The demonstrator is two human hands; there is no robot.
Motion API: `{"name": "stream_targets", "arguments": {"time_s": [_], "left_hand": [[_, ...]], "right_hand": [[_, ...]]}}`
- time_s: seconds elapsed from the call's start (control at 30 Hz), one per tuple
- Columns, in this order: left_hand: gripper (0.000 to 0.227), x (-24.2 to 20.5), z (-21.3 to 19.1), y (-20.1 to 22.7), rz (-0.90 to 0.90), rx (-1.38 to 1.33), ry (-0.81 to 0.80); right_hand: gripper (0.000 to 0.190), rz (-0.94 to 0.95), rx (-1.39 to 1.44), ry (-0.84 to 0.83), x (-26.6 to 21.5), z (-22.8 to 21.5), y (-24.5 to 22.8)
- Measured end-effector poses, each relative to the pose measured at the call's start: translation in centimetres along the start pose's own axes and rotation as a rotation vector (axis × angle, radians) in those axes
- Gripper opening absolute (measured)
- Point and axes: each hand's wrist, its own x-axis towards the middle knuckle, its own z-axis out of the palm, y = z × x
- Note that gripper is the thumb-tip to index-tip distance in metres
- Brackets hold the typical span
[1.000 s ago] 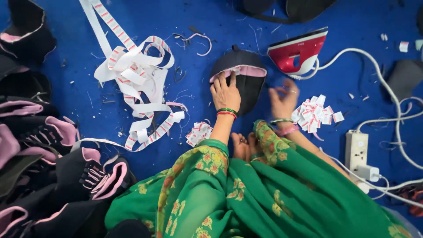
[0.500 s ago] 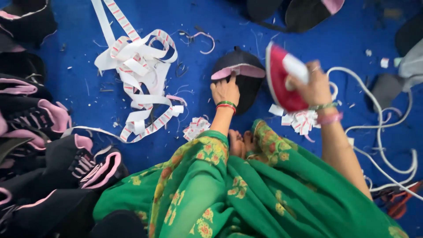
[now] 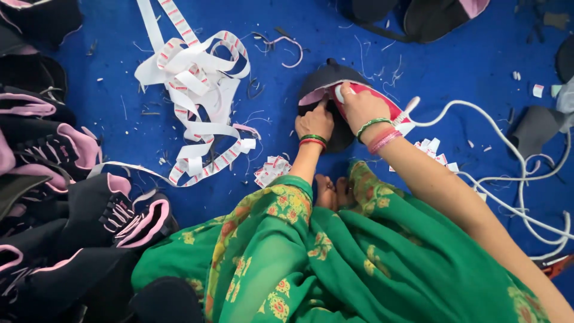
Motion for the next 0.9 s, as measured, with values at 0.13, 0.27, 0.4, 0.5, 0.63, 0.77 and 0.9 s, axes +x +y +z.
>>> {"name": "stream_targets", "arguments": {"time_s": [0.13,0.27,0.4,0.5,0.63,0.77,0.9], "left_hand": [[0.049,0.2,0.8,-0.6,-0.005,-0.02,0.008],[0.05,-0.4,1.5,-0.2,-0.005,-0.005,0.007],[0.054,-0.4,-0.5,0.7,0.014,0.027,0.0],[0.056,-0.7,-1.5,1.1,0.015,0.066,-0.055],[0.044,-1.6,-2.0,-0.4,0.107,0.105,0.018],[0.037,-4.1,-3.9,-0.4,0.134,-0.174,0.429],[0.067,-3.3,-1.0,-2.3,0.14,-0.61,0.45]], "right_hand": [[0.042,0.028,0.071,-0.007,-1.0,-1.6,0.4],[0.04,0.027,0.079,-0.053,-2.3,-4.7,0.8],[0.041,0.04,0.083,-0.075,-1.3,-5.1,0.2],[0.039,-0.007,0.121,0.013,-0.6,-1.8,0.7],[0.042,-0.022,0.127,-0.01,0.9,-1.5,1.7],[0.041,-0.025,0.11,-0.075,0.6,-1.4,1.9],[0.05,0.003,0.119,-0.069,-0.7,-2.0,2.1]]}}
